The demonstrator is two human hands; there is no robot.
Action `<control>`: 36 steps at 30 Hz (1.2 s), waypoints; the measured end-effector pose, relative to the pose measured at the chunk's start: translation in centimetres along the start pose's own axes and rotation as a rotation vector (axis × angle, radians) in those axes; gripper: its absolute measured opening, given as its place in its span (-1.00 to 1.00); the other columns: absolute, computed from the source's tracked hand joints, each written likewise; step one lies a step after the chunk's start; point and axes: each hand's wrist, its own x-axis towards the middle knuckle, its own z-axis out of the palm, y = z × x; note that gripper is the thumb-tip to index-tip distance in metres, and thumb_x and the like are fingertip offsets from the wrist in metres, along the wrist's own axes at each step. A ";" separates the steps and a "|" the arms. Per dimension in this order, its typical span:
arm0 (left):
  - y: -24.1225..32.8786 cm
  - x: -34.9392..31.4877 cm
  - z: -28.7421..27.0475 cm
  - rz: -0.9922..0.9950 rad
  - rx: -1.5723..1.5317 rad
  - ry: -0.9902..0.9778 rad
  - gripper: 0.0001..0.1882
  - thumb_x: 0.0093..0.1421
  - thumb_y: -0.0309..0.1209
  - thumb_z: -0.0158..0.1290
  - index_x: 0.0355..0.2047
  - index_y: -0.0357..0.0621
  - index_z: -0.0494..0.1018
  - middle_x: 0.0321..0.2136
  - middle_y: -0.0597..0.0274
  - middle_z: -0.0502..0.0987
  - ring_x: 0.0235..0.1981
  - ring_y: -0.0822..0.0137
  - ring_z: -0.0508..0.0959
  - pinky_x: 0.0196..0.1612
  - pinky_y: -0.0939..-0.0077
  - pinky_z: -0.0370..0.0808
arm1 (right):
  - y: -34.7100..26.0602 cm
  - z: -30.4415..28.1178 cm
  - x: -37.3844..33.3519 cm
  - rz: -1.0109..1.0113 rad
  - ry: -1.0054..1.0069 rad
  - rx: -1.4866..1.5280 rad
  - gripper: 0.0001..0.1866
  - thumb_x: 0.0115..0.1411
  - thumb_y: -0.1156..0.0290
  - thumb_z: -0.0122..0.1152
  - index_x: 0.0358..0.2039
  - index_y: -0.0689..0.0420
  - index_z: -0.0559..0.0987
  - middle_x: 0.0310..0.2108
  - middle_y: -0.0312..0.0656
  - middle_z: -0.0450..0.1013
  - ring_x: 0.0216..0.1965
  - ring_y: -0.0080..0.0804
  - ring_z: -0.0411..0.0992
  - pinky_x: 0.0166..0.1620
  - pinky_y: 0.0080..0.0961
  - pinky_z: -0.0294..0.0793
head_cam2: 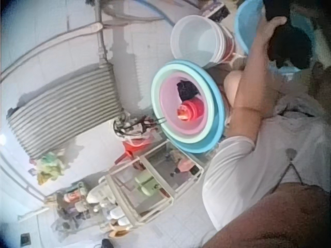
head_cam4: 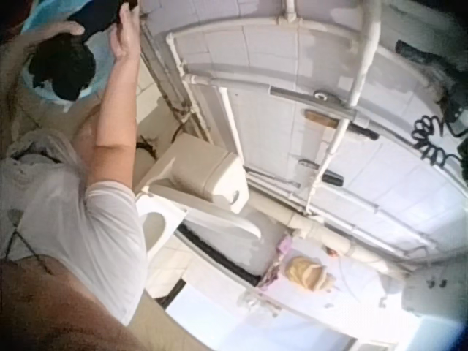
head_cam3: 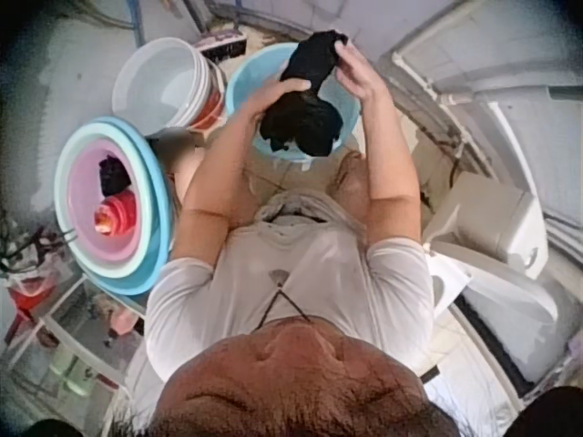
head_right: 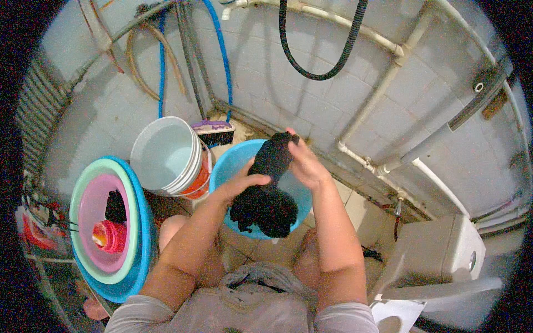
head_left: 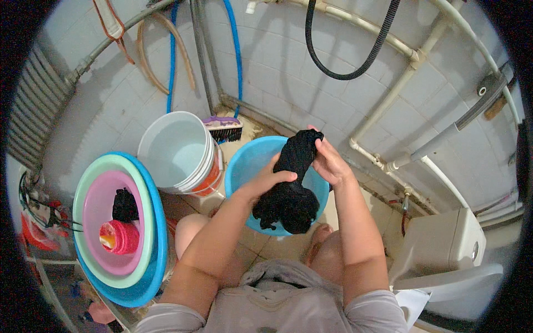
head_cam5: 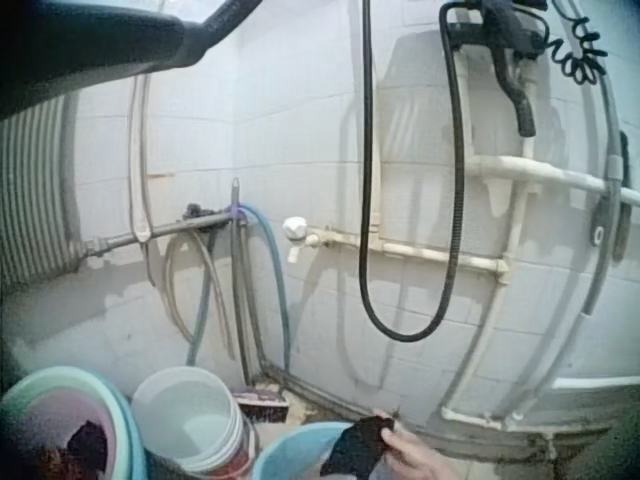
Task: The person sits on the bathroom floor and hand-washes a dark garment in a blue basin filled with water. They repeatedly submerge, agitate, and wring the fabric by hand. After washing, they transfer the garment to a pink basin and empty the blue basin into the toilet.
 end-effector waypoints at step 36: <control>-1.4 0.7 2.3 0.373 0.254 0.476 -0.29 -0.15 -0.31 0.25 -0.02 -0.25 0.17 -0.18 0.07 0.38 -0.17 0.20 0.42 -0.07 0.31 0.36 | 0.5 4.0 1.2 -0.299 0.206 -0.536 -0.39 0.15 0.06 0.11 0.11 0.12 0.20 -0.09 -0.16 0.30 -0.09 -0.41 0.28 0.09 -0.48 0.18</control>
